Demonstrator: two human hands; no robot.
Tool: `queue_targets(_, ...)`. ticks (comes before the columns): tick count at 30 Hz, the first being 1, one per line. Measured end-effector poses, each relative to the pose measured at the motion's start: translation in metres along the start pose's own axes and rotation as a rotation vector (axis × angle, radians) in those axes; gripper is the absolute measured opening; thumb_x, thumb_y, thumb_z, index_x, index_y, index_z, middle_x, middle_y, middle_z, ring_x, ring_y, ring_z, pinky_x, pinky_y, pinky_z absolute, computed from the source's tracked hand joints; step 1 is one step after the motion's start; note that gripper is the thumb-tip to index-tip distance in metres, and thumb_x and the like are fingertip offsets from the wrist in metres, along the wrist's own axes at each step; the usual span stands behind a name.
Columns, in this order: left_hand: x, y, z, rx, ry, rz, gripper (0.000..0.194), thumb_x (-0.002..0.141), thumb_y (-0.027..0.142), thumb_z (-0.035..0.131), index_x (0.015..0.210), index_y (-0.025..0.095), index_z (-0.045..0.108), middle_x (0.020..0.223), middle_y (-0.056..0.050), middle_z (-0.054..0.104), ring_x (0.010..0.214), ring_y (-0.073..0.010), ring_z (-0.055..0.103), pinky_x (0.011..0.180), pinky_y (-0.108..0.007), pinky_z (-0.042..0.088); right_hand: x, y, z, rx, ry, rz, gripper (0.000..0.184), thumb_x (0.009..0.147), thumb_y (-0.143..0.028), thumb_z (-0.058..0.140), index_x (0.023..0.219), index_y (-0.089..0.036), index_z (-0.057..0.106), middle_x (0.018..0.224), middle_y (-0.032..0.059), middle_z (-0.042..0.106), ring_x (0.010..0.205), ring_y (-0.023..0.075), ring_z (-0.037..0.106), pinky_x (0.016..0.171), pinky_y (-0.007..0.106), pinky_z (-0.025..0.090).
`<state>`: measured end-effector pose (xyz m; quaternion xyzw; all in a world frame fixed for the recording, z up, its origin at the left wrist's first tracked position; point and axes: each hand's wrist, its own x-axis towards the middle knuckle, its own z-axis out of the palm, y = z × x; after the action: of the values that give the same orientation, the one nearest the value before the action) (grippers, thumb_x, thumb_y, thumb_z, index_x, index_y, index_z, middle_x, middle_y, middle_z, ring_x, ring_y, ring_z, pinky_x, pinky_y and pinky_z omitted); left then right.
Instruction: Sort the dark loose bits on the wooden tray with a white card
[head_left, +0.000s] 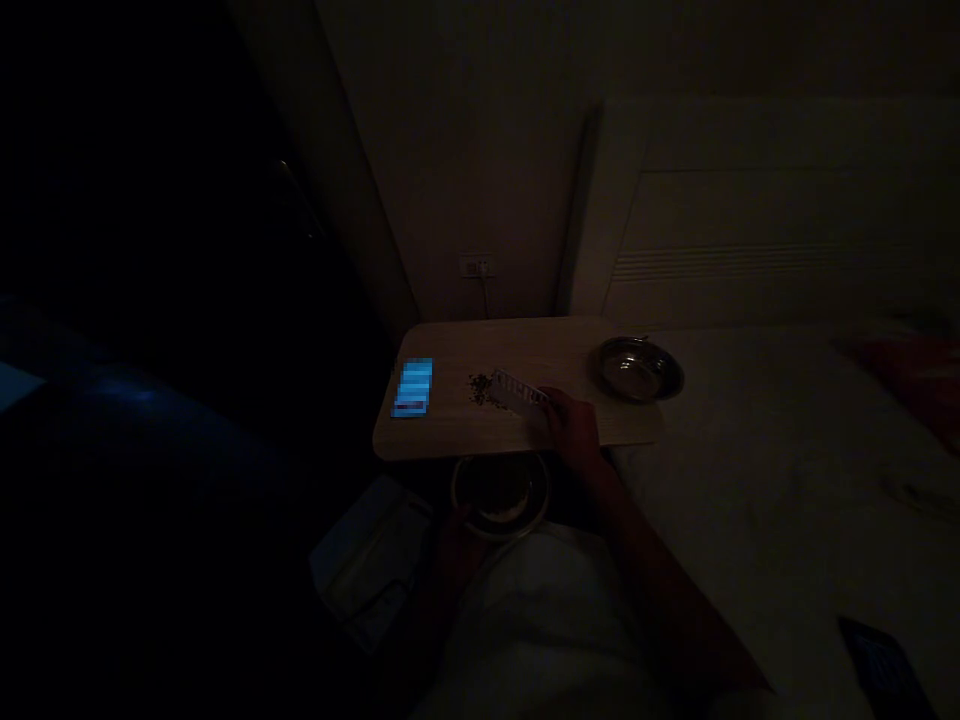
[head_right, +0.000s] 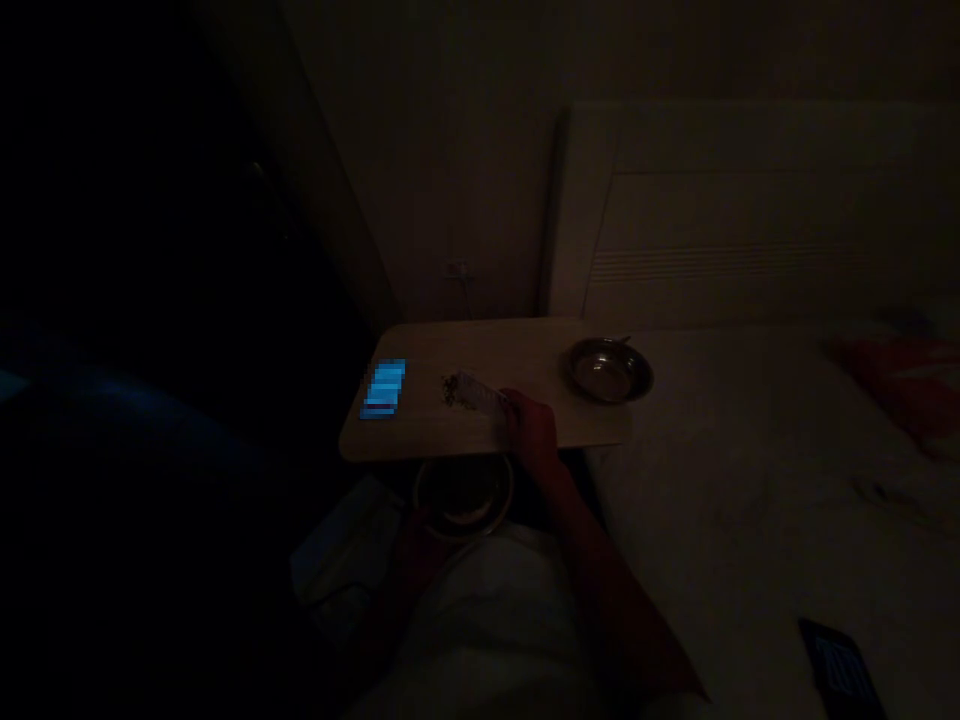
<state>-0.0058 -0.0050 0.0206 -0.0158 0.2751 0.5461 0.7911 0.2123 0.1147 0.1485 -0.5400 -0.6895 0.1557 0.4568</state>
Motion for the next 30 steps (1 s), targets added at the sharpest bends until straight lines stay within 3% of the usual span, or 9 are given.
queue_targets(5, -0.004, -0.002, 0.007, 0.030, 0.055, 0.023, 0.055, 0.083, 0.022, 0.060, 0.138, 0.019, 0.058, 0.117, -0.011, 0.076, 0.122, -0.0341, 0.063, 0.113, -0.058, 0.037, -0.001, -0.002, 0.000, -0.012, -0.020, -0.028, 0.028, 0.094, -0.022, 0.054, 0.113, -0.023, 0.073, 0.109, 0.0086, 0.077, 0.095, 0.0263, 0.074, 0.086, 0.038, 0.058)
queue_targets(10, -0.004, -0.002, 0.009, 0.031, 0.120, 0.049, 0.050, 0.084, 0.021, 0.059, 0.133, 0.020, 0.062, 0.113, -0.011, 0.077, 0.122, -0.0351, 0.063, 0.111, -0.059, 0.039, -0.002, 0.000, 0.000, 0.000, -0.017, -0.035, 0.027, 0.095, -0.024, 0.054, 0.113, -0.023, 0.074, 0.109, 0.0089, 0.077, 0.093, 0.0262, 0.074, 0.083, 0.037, 0.058)
queue_targets(16, -0.003, -0.001, 0.005, 0.022, 0.069, 0.013, 0.049, 0.085, 0.024, 0.057, 0.133, 0.017, 0.061, 0.119, -0.012, 0.075, 0.127, -0.0345, 0.059, 0.114, -0.059, 0.035, -0.003, 0.000, -0.002, 0.007, -0.042, -0.040, 0.026, 0.095, -0.025, 0.054, 0.112, -0.024, 0.074, 0.106, 0.0074, 0.078, 0.092, 0.0251, 0.075, 0.084, 0.036, 0.058)
queue_targets(20, 0.000, 0.000, -0.001, 0.011, 0.085, 0.001, 0.044, 0.086, 0.022, 0.056, 0.128, 0.020, 0.065, 0.112, -0.009, 0.078, 0.126, -0.0324, 0.060, 0.116, -0.056, 0.034, -0.004, 0.001, -0.003, 0.041, -0.041, -0.038, 0.026, 0.095, -0.027, 0.054, 0.112, -0.023, 0.074, 0.109, 0.0066, 0.077, 0.096, 0.0239, 0.074, 0.085, 0.035, 0.057)
queue_targets(25, 0.001, -0.001, 0.002, 0.026, 0.063, -0.048, 0.044, 0.087, 0.027, 0.055, 0.127, 0.014, 0.066, 0.109, -0.013, 0.078, 0.127, -0.0332, 0.060, 0.119, -0.055, 0.029, -0.005, 0.003, -0.005, 0.055, -0.067, -0.032, 0.026, 0.095, -0.029, 0.054, 0.112, -0.023, 0.074, 0.109, 0.0067, 0.078, 0.096, 0.0243, 0.074, 0.086, 0.036, 0.057)
queue_targets(30, -0.007, 0.000, 0.011, 0.084, 0.062, -0.033, 0.047, 0.085, 0.029, 0.055, 0.130, 0.022, 0.064, 0.113, -0.008, 0.077, 0.128, -0.0333, 0.059, 0.116, -0.058, 0.033, -0.005, 0.000, -0.009, 0.046, -0.082, -0.026, 0.026, 0.096, -0.027, 0.054, 0.111, -0.024, 0.075, 0.108, 0.0065, 0.078, 0.095, 0.0246, 0.074, 0.085, 0.036, 0.057)
